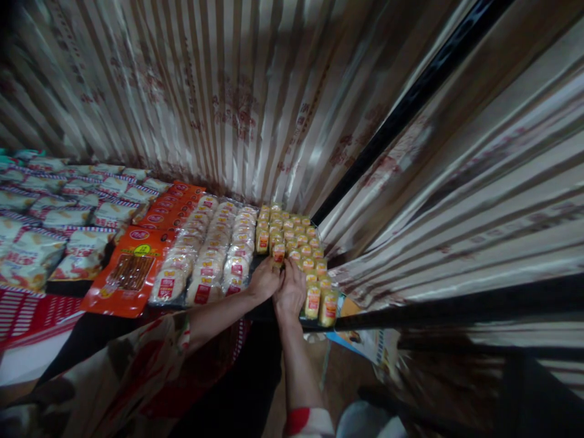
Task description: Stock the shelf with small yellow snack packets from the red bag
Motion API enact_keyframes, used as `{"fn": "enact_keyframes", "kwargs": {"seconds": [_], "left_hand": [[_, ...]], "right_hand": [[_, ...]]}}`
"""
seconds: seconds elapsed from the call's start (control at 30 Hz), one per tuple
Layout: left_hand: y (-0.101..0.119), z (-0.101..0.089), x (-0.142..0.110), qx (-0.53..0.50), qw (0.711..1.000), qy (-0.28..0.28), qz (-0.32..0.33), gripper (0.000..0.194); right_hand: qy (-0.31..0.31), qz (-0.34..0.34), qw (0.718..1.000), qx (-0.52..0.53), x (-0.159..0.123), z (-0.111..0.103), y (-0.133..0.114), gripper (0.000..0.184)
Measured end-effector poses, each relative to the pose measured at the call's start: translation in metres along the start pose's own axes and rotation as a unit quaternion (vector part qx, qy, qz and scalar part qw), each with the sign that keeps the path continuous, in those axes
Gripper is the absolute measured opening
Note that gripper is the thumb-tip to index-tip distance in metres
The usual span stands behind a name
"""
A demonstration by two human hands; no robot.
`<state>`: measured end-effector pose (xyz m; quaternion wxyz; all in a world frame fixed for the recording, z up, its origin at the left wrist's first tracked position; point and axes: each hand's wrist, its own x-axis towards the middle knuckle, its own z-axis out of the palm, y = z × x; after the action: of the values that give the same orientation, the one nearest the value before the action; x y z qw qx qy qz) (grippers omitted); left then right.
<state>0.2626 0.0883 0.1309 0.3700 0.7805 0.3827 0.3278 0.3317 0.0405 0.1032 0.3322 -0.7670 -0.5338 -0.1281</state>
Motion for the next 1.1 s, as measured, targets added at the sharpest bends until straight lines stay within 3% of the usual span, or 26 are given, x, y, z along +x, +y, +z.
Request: {"fn": "enact_keyframes", "kwargs": {"seconds": [0.1, 0.2, 0.3, 0.6, 0.83, 1.1], "left_hand": [[-0.004, -0.007, 0.005, 0.007, 0.999, -0.004, -0.045, 0.041], [0.001, -0.011, 0.002, 0.038, 0.995, -0.007, -0.087, 0.052], [0.007, -0.013, 0.002, 0.091, 0.992, -0.008, -0.089, 0.061], [0.001, -0.007, 0.033, 0.240, 0.969, 0.025, -0.054, 0.070], [-0.008, 0.000, 0.051, 0.262, 0.963, 0.041, -0.041, 0.071], [-0.016, 0.006, 0.053, 0.270, 0.961, 0.058, -0.013, 0.069]], "right_hand": [[0.041, -0.008, 0.999, -0.029, 0.018, -0.010, 0.004, 0.041], [0.031, -0.011, 0.998, -0.059, 0.037, -0.016, 0.010, 0.041], [0.004, 0.000, 0.997, -0.078, 0.058, -0.017, 0.019, 0.047], [-0.166, -0.022, 0.980, -0.103, 0.113, -0.005, 0.043, 0.062], [-0.217, -0.028, 0.970, -0.105, 0.129, 0.003, 0.050, 0.061], [-0.194, -0.021, 0.970, -0.144, 0.133, 0.008, 0.042, 0.058]]}}
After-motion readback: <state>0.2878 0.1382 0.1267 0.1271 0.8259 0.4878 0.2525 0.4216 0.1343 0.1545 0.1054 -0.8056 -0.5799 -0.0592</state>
